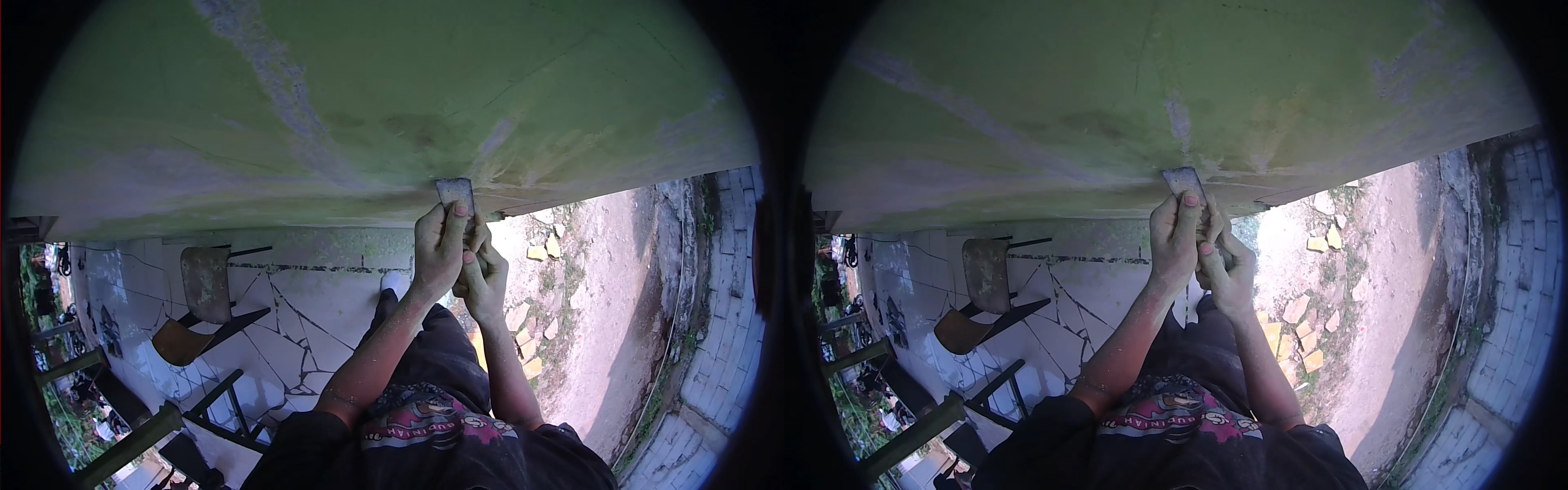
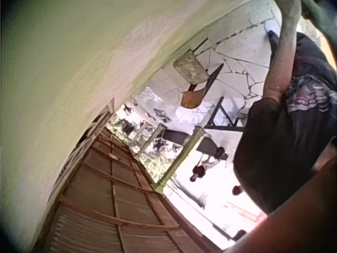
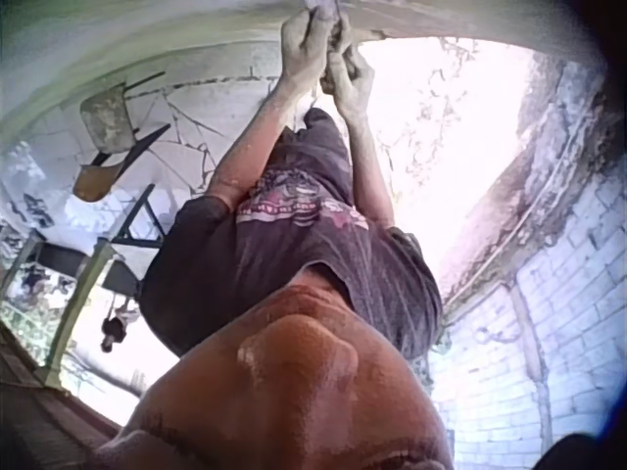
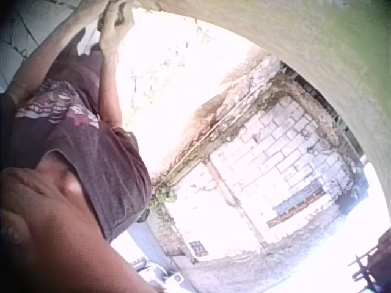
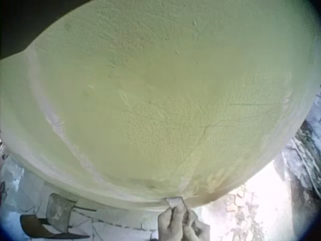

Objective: The person scrapes peeling paint from an exterior wall using a metal putty knife.

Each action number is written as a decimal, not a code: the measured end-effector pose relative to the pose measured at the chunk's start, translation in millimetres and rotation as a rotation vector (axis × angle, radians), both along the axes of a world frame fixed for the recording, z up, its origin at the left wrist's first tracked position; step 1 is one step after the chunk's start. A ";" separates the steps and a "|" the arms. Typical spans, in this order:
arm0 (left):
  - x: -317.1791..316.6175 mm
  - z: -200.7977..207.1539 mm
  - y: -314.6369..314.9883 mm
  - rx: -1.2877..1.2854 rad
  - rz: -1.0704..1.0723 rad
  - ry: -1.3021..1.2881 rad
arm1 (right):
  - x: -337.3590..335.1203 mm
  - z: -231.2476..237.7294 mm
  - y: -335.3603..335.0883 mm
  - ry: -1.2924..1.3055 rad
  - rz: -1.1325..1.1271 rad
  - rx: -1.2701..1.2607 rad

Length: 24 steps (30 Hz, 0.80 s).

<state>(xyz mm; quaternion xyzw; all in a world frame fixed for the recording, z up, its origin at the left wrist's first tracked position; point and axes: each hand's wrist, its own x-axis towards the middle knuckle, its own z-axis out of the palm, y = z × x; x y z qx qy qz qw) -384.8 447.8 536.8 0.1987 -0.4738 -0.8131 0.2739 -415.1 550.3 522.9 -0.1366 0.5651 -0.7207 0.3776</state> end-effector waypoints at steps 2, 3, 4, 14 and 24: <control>-3.3 28.7 -6.1 -0.092 0.096 0.027 | 0.4 6.0 -2.5 0.015 0.006 -0.060; 3.9 34.6 -2.5 -0.001 0.044 0.049 | 5.8 7.8 1.5 -0.023 0.012 -0.056; 5.8 17.3 3.5 0.051 0.043 0.041 | 11.2 8.9 5.7 -0.061 0.018 -0.053; 8.0 3.9 5.3 0.084 -0.041 -0.003 | 17.4 -6.1 7.7 0.009 -0.012 -0.011; 3.4 -3.3 8.5 0.114 -0.043 0.011 | 24.3 -7.2 5.7 0.246 -0.136 0.143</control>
